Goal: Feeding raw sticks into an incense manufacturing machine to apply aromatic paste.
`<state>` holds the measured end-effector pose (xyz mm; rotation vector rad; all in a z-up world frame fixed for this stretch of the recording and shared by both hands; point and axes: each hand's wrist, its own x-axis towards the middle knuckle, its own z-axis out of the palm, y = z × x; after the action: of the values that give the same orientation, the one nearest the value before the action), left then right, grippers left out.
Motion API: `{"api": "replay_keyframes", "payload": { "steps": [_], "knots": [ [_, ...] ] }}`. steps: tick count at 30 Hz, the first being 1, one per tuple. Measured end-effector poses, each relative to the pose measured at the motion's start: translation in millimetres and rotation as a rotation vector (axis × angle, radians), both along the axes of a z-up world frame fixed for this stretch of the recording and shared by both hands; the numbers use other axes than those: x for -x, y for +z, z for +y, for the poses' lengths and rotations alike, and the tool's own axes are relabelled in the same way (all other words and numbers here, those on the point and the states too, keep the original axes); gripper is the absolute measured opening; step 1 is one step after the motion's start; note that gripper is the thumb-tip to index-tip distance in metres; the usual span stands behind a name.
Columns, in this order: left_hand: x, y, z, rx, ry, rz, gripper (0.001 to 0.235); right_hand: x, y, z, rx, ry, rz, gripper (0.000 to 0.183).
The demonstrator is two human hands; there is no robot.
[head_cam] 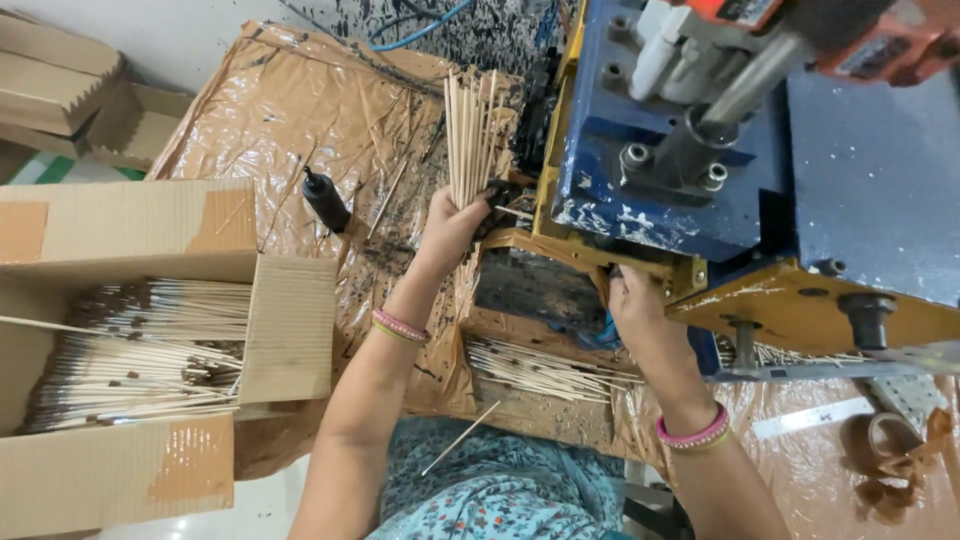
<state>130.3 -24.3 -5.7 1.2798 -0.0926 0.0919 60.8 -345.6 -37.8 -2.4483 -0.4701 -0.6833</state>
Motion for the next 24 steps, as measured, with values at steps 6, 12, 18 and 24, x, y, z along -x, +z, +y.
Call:
{"api": "replay_keyframes", "payload": {
  "steps": [6,12,18,24],
  "knots": [
    [0,-4,1,0.003,-0.016,0.000,0.008,-6,45,26,-0.015,0.131,-0.194,0.033],
    [33,20,4,0.060,-0.003,-0.001,0.011,-37,7,4,-0.145,0.125,0.089,0.019],
    [109,-17,35,-0.047,0.236,0.147,0.021,121,80,9,0.078,-0.081,0.271,0.026],
    [154,-57,30,-0.106,0.187,-0.019,0.015,139,72,27,0.063,0.067,0.049,0.031]
  ]
}}
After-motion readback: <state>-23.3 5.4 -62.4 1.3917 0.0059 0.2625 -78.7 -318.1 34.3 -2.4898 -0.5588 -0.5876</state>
